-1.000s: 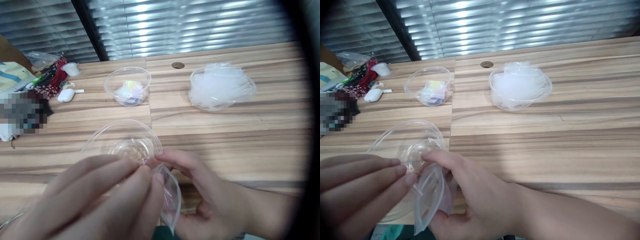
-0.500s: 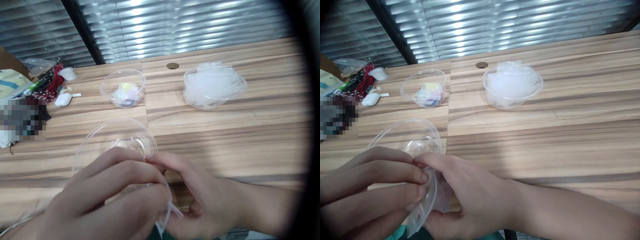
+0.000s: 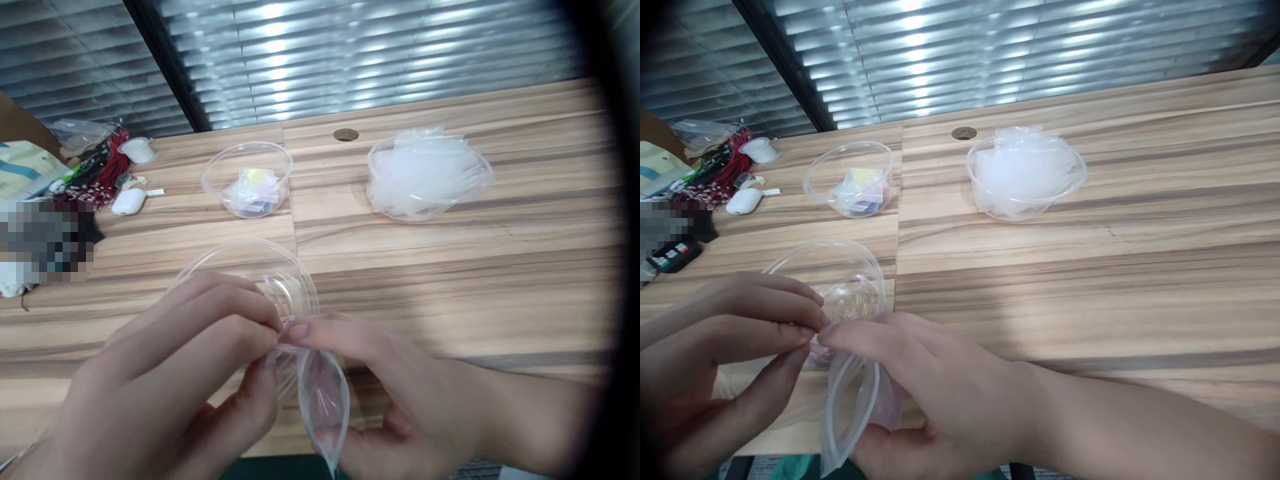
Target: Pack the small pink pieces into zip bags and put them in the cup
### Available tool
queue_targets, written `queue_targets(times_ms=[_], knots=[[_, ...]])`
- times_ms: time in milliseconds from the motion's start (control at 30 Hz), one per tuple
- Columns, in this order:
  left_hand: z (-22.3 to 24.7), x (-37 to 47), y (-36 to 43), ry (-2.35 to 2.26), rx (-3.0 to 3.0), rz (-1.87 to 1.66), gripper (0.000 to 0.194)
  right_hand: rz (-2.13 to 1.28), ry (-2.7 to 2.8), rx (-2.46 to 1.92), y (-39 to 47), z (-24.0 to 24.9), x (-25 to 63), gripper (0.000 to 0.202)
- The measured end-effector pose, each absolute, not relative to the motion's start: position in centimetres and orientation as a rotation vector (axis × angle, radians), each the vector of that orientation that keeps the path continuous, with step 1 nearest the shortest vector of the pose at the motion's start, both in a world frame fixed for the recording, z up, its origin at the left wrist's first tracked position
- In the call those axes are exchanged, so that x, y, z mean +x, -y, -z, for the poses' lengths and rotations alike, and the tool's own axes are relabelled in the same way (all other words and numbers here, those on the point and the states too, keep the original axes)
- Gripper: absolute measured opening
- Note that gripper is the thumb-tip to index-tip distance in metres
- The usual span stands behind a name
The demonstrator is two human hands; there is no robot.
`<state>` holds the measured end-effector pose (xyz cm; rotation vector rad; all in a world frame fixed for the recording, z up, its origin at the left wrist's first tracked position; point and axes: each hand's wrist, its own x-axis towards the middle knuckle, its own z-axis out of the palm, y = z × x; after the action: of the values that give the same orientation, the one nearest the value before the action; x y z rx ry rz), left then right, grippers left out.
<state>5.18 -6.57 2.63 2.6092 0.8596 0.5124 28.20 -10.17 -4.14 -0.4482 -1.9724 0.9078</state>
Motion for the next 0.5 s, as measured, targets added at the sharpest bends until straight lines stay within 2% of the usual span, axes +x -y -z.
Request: queue_targets(times_ms=[267, 500], knots=[[-2.6, 6.3, 7.1, -0.975, 2.542, -0.623, 0.021, -0.855, 1.999, -0.489, 10.2, 3.5, 28.2, 0.058], [-2.8, 6.6, 7.1, -1.031, 2.618, -0.602, 0.013, -0.922, 2.006, -0.477, 10.3, 3.6, 28.3, 0.071]])
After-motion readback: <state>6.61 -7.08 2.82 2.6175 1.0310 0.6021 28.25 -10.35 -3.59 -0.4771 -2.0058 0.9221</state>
